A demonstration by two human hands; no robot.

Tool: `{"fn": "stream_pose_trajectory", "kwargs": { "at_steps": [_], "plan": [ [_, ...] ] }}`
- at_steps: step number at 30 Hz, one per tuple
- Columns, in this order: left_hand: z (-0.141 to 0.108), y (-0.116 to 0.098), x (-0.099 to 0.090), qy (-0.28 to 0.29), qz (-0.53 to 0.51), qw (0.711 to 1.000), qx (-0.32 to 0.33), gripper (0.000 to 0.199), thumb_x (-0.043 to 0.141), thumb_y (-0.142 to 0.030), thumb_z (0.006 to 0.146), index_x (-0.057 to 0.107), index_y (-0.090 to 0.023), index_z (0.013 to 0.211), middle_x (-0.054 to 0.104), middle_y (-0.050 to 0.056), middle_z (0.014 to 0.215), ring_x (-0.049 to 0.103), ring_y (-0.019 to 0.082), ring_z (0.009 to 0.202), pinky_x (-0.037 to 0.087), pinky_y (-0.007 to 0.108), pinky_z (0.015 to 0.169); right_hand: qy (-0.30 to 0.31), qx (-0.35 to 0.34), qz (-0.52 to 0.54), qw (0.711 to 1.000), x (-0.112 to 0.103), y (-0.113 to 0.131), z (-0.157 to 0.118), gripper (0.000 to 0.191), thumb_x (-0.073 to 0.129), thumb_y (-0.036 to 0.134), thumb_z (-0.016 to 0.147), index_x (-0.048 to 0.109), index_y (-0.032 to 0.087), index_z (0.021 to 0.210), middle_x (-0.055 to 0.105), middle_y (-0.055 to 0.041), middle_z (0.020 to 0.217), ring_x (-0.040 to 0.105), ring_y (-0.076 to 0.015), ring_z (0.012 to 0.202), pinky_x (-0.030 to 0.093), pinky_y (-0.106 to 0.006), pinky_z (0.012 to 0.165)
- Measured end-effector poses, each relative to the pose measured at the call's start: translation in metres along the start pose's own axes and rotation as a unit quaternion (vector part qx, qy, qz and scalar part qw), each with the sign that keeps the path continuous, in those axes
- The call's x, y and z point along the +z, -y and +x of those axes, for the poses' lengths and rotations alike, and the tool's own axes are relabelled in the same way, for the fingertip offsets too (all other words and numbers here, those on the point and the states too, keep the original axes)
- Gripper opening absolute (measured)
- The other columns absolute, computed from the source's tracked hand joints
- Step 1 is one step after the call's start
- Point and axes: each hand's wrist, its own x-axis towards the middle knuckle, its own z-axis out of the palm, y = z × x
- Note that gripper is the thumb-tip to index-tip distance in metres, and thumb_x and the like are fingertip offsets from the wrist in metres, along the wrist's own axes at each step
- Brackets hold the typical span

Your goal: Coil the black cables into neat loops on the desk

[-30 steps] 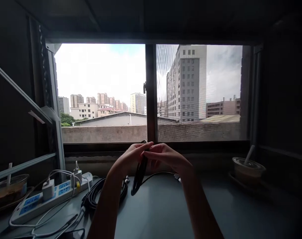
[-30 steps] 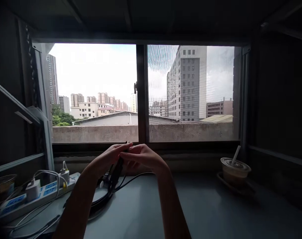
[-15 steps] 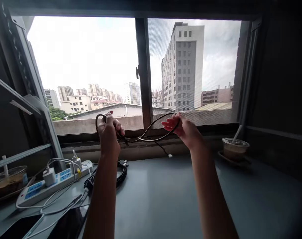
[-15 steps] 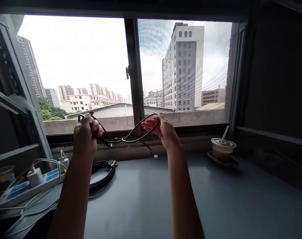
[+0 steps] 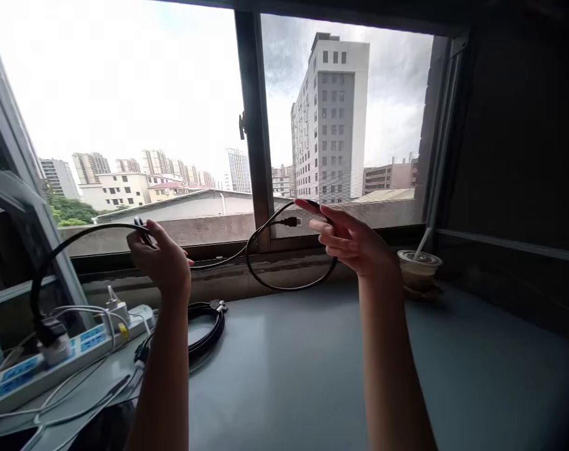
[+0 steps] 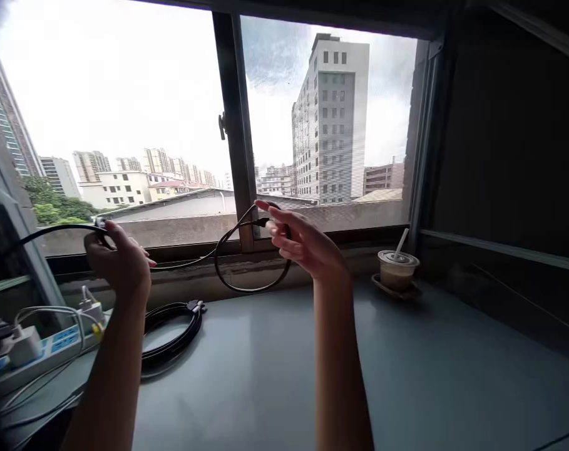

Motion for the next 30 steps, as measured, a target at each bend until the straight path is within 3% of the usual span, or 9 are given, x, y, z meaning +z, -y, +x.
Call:
{"fn": "stream_pose_trajectory", "kwargs": {
  "at_steps": [2,3,6,10,14,19,24,28,30],
  "plan": [
    [-0.003,-0.002,0.007,-0.047,0.01,0.999,0.02,0.014,0.049,-0.022,0.081,0.036,-0.021,0.077,0.037,-0.009,0.058,0.04,0.006,0.032,0.033,0.023,0.031,0.015,-0.048,-0.038,0.998,0.01,-0.002,0.001,0.044,0.056,0.018,0.079,0.05,0.022,0.122,0.064,0.0056,0.079,0.043,-0.0001,0.04,0.037,-0.009,0.036],
    [-0.005,-0.005,0.011,-0.042,0.01,0.999,0.025,0.016,0.054,-0.015,0.074,0.039,-0.02,0.077,0.04,-0.009,0.058,0.042,0.007,0.032,0.036,0.023,0.032,0.027,-0.076,-0.066,0.995,0.015,-0.005,0.003,0.055,0.058,0.016,0.077,0.043,0.024,0.129,0.066,0.0036,0.092,0.052,-0.0024,0.049,0.046,-0.013,0.045],
    [-0.018,-0.022,0.02,0.094,0.016,0.994,0.045,0.018,0.055,-0.007,0.069,0.05,-0.017,0.083,0.043,-0.011,0.044,0.043,0.008,0.03,0.035,0.021,0.033,0.043,-0.116,-0.149,0.981,0.025,-0.016,0.013,0.072,0.064,0.018,0.075,0.03,0.028,0.137,0.062,0.0006,0.11,0.064,-0.0101,0.076,0.055,-0.025,0.07],
    [-0.042,-0.04,0.033,0.344,0.005,0.939,0.001,0.008,0.052,-0.024,0.084,0.054,-0.017,0.083,0.05,-0.005,0.042,0.047,0.01,0.031,0.034,0.02,0.035,-0.011,-0.115,-0.253,0.96,0.023,-0.031,0.031,0.058,0.062,0.033,0.079,0.04,0.022,0.132,0.065,-0.0027,0.099,0.065,-0.0157,0.086,0.054,-0.027,0.072],
    [-0.061,-0.043,0.044,0.395,-0.035,0.914,-0.086,0.015,0.055,-0.029,0.083,0.059,-0.016,0.089,0.06,-0.001,0.058,0.053,0.008,0.043,0.04,0.018,0.042,-0.139,-0.102,-0.344,0.923,0.009,-0.042,0.044,0.045,0.052,0.053,0.082,0.064,0.014,0.102,0.065,-0.0066,0.081,0.063,-0.0184,0.078,0.053,-0.028,0.064],
    [-0.068,-0.036,0.047,0.494,-0.071,0.854,-0.147,0.042,0.063,-0.033,0.078,0.058,-0.019,0.116,0.066,0.001,0.064,0.06,0.012,0.056,0.044,0.019,0.052,-0.21,-0.029,-0.346,0.914,-0.007,-0.046,0.048,0.056,0.038,0.062,0.085,0.068,0.015,0.081,0.063,-0.0071,0.069,0.061,-0.016,0.064,0.05,-0.026,0.056],
    [-0.066,-0.033,0.047,0.461,-0.121,0.844,-0.246,0.05,0.065,-0.035,0.077,0.05,-0.015,0.121,0.067,0.002,0.065,0.059,0.011,0.053,0.045,0.02,0.053,-0.235,0.0,-0.349,0.907,-0.009,-0.049,0.046,0.062,0.032,0.063,0.087,0.066,0.017,0.065,0.06,-0.0054,0.056,0.054,-0.0126,0.046,0.048,-0.027,0.049],
    [-0.061,-0.034,0.045,0.441,-0.155,0.834,-0.293,0.026,0.063,-0.026,0.079,0.055,-0.013,0.1,0.068,0.005,0.072,0.063,0.012,0.064,0.049,0.021,0.061,-0.227,0.032,-0.364,0.903,-0.007,-0.056,0.045,0.065,0.034,0.067,0.083,0.063,0.016,0.056,0.061,-0.0069,0.054,0.052,-0.0112,0.042,0.047,-0.025,0.045],
    [-0.057,-0.034,0.042,0.411,-0.185,0.84,-0.303,0.013,0.065,-0.02,0.077,0.055,-0.013,0.083,0.066,0.003,0.071,0.063,0.011,0.064,0.049,0.021,0.063,-0.19,0.039,-0.364,0.911,-0.005,-0.056,0.044,0.069,0.033,0.07,0.082,0.066,0.014,0.059,0.064,-0.0087,0.059,0.055,-0.0114,0.044,0.048,-0.024,0.045]
  ]
}}
